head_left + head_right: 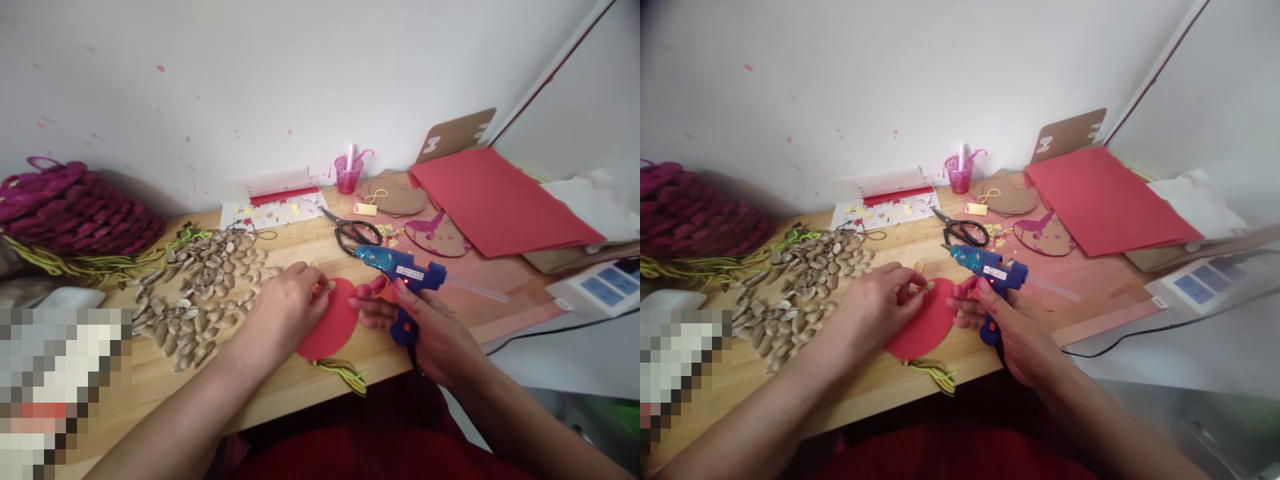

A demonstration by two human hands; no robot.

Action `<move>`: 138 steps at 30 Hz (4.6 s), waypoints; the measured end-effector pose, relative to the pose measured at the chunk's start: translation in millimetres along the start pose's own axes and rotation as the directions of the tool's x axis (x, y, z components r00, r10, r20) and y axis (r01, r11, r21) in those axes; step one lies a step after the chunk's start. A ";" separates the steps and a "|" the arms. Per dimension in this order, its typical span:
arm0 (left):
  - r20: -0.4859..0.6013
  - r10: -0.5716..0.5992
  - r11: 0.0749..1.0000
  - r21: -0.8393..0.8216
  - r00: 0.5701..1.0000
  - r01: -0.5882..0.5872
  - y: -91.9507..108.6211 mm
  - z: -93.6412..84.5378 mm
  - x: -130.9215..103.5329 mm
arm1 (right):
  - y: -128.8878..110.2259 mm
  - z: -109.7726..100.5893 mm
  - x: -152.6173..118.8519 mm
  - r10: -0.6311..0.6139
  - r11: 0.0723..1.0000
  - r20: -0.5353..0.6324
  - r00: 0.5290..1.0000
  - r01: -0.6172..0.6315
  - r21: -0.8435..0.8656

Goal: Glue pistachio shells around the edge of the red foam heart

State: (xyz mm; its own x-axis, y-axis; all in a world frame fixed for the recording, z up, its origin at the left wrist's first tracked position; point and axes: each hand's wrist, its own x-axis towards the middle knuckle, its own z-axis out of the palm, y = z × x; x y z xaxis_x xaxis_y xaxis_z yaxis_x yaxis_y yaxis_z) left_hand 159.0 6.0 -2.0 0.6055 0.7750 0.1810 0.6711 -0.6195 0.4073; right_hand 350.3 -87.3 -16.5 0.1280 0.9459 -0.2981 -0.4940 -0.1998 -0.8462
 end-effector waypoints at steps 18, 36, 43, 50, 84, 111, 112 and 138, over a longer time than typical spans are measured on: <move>-0.040 0.007 0.999 0.041 0.999 -0.005 -3.6 11.8 -3.3 | -3.1 -8.4 8.5 0.149 0.989 0.029 0.988 -0.149 0.008; -0.015 -0.030 0.999 0.034 0.999 0.031 -6.0 14.1 -1.9 | -0.9 -10.8 8.1 0.170 0.985 0.007 0.985 -0.170 -0.019; -0.009 -0.065 0.997 0.028 0.998 0.066 -5.3 13.8 -1.4 | 0.3 -10.0 6.3 0.190 0.982 -0.035 0.981 -0.190 0.010; -0.021 -0.063 0.998 0.015 0.998 0.064 -4.5 13.2 -0.6 | 1.0 -11.1 5.1 0.176 0.984 -0.023 0.984 -0.177 -0.006; 0.240 0.025 0.989 0.134 0.971 -0.058 -2.3 -27.2 -9.0 | 1.5 -13.5 7.7 0.124 0.992 0.047 0.991 -0.123 -0.009; 0.598 -0.083 0.924 0.345 0.797 -0.163 12.3 -18.8 -4.6 | 1.1 -10.5 7.9 0.163 0.987 -0.008 0.987 -0.163 -0.010; 0.597 -0.079 0.927 0.339 0.798 -0.162 11.6 -19.1 -4.3 | 1.1 -10.3 7.8 0.162 0.987 -0.009 0.987 -0.162 -0.009; 0.410 0.060 0.963 0.216 0.910 -0.161 -2.9 -19.8 -11.2 | -0.3 -3.8 10.5 0.070 0.997 -0.017 0.997 -0.069 0.045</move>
State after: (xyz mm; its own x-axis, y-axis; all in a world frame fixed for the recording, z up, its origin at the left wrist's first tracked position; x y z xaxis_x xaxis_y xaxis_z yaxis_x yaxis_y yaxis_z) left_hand 141.8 1.5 12.5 0.7671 0.6164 -0.1780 0.6409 -0.7486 0.1699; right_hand 355.0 -78.2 -21.0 0.1076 0.9250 -0.3644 -0.5402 -0.2533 -0.8025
